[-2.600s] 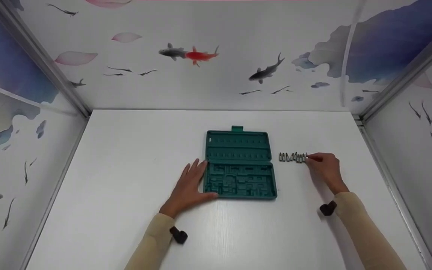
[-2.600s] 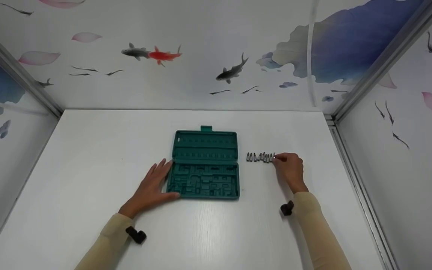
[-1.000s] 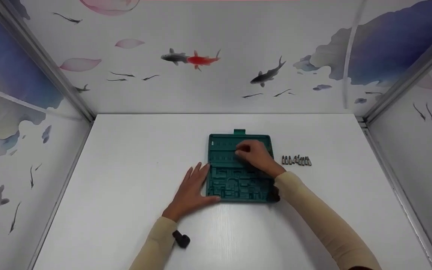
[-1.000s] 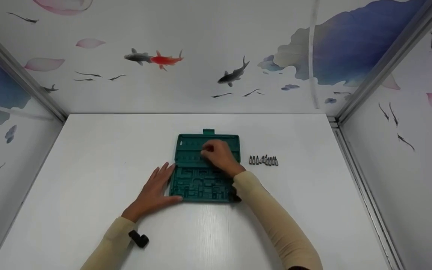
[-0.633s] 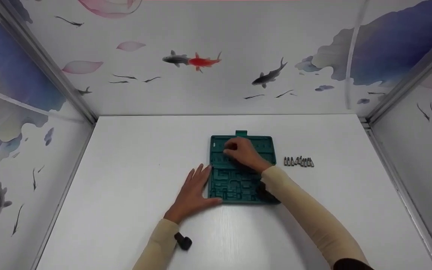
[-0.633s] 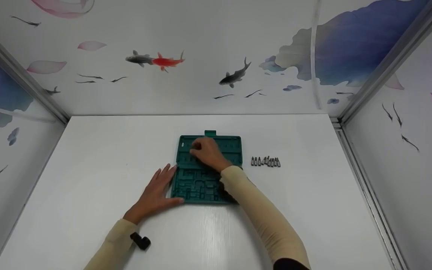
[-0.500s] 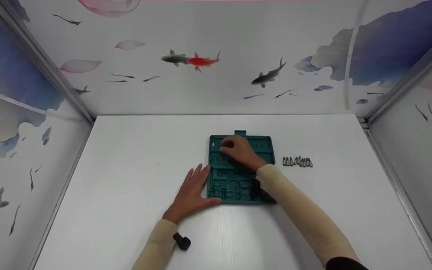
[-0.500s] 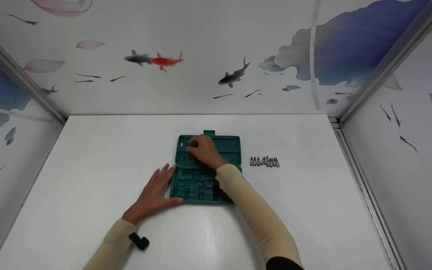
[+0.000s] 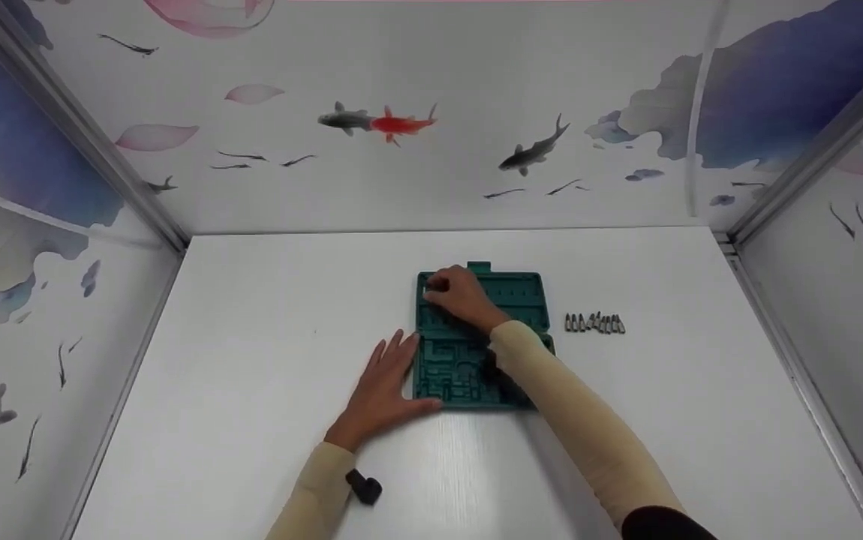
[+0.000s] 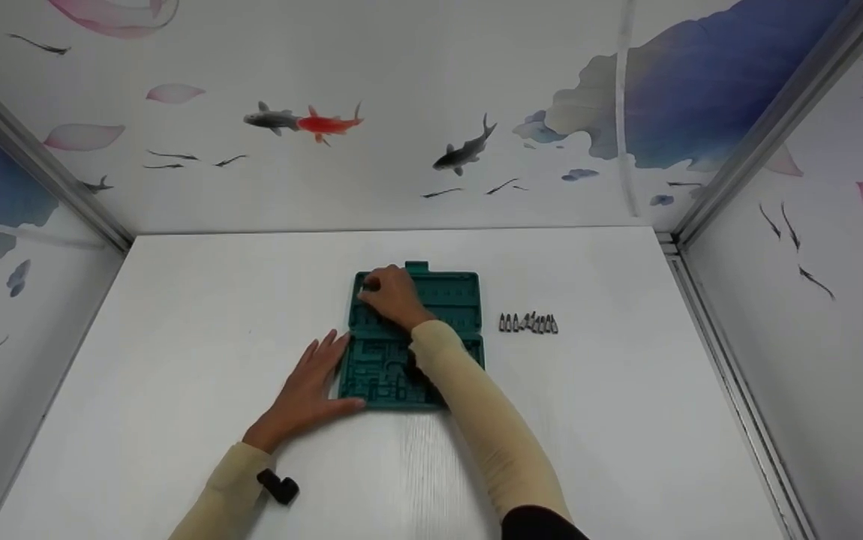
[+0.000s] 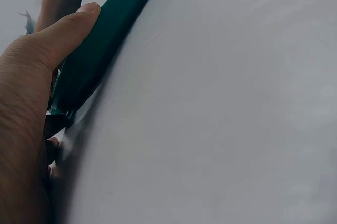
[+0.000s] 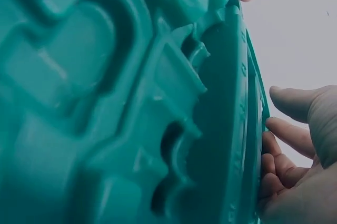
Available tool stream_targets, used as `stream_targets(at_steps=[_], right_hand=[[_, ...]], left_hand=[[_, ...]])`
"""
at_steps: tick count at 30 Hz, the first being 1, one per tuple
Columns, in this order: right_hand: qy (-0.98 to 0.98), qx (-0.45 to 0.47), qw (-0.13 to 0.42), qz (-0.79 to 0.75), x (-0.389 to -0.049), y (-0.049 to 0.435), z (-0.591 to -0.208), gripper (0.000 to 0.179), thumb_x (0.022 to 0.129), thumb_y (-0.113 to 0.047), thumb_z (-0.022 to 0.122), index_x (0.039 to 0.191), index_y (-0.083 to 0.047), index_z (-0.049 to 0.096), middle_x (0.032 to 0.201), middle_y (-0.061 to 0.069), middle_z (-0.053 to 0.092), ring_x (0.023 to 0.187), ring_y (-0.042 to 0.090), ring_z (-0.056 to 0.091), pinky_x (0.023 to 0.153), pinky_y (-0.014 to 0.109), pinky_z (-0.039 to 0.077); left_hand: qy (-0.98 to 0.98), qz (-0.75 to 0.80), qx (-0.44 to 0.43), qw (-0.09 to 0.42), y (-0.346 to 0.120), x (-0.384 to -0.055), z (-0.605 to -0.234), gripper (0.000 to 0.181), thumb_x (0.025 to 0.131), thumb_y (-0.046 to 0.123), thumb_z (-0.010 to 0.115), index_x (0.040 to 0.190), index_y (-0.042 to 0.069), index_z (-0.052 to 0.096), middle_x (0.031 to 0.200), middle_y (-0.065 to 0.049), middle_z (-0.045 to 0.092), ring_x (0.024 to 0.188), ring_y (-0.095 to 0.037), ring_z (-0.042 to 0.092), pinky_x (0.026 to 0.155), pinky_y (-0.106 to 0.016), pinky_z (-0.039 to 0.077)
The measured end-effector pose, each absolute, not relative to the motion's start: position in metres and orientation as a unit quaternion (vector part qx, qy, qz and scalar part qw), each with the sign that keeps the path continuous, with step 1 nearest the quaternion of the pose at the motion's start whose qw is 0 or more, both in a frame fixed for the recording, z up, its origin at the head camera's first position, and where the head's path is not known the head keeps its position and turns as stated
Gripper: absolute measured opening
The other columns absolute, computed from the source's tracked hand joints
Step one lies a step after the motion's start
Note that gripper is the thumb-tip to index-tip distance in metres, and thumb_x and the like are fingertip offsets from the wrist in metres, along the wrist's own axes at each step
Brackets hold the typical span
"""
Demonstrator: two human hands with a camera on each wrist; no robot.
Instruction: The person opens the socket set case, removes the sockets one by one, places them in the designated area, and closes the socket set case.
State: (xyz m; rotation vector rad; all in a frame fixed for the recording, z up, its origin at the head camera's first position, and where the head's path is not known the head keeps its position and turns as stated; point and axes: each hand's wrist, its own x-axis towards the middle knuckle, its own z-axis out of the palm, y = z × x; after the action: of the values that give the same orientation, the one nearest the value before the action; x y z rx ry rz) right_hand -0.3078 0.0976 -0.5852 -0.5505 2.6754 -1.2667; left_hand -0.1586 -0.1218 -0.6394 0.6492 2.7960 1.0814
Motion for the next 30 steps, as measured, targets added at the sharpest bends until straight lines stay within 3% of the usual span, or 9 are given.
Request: stream_targets(at_steps=[9,21,30], right_hand=[[0.912,-0.186,0.061,-0.360,-0.311,0.091,-0.586,0.043,0.106,-0.022,0.077,0.140,0.004,0.072,0.128,0.023,0.069,0.117,0.036,0.062,0.108,0.054,0.054],[0.908,-0.140,0.067,-0.388,-0.309,0.087,-0.588,0.042,0.105,-0.018,0.079,0.142,0.001,0.072,0.135,0.021,0.067,0.127,0.037,0.058,0.114,0.054,0.050],[0.856,-0.087,0.083,-0.503,-0.312,0.086,-0.591,0.026,0.100,-0.001,0.078,0.126,-0.004,0.075,0.126,0.015,0.071,0.117,0.031,0.063,0.111,0.049,0.054]], left_hand=[[0.912,0.352,0.211,0.032,-0.121,-0.157,-0.637,0.122,0.089,0.084,0.071,0.179,0.021,0.019,0.184,-0.005,0.019,0.171,-0.023,0.009,0.139,-0.050,0.007],[0.911,0.349,0.215,0.039,-0.121,-0.159,-0.635,0.122,0.089,0.082,0.072,0.179,0.019,0.019,0.184,-0.005,0.020,0.171,-0.022,0.010,0.139,-0.046,0.003],[0.909,0.357,0.207,0.049,-0.122,-0.158,-0.638,0.122,0.088,0.084,0.071,0.179,0.022,0.018,0.184,-0.004,0.018,0.171,-0.022,0.008,0.139,-0.050,0.006]])
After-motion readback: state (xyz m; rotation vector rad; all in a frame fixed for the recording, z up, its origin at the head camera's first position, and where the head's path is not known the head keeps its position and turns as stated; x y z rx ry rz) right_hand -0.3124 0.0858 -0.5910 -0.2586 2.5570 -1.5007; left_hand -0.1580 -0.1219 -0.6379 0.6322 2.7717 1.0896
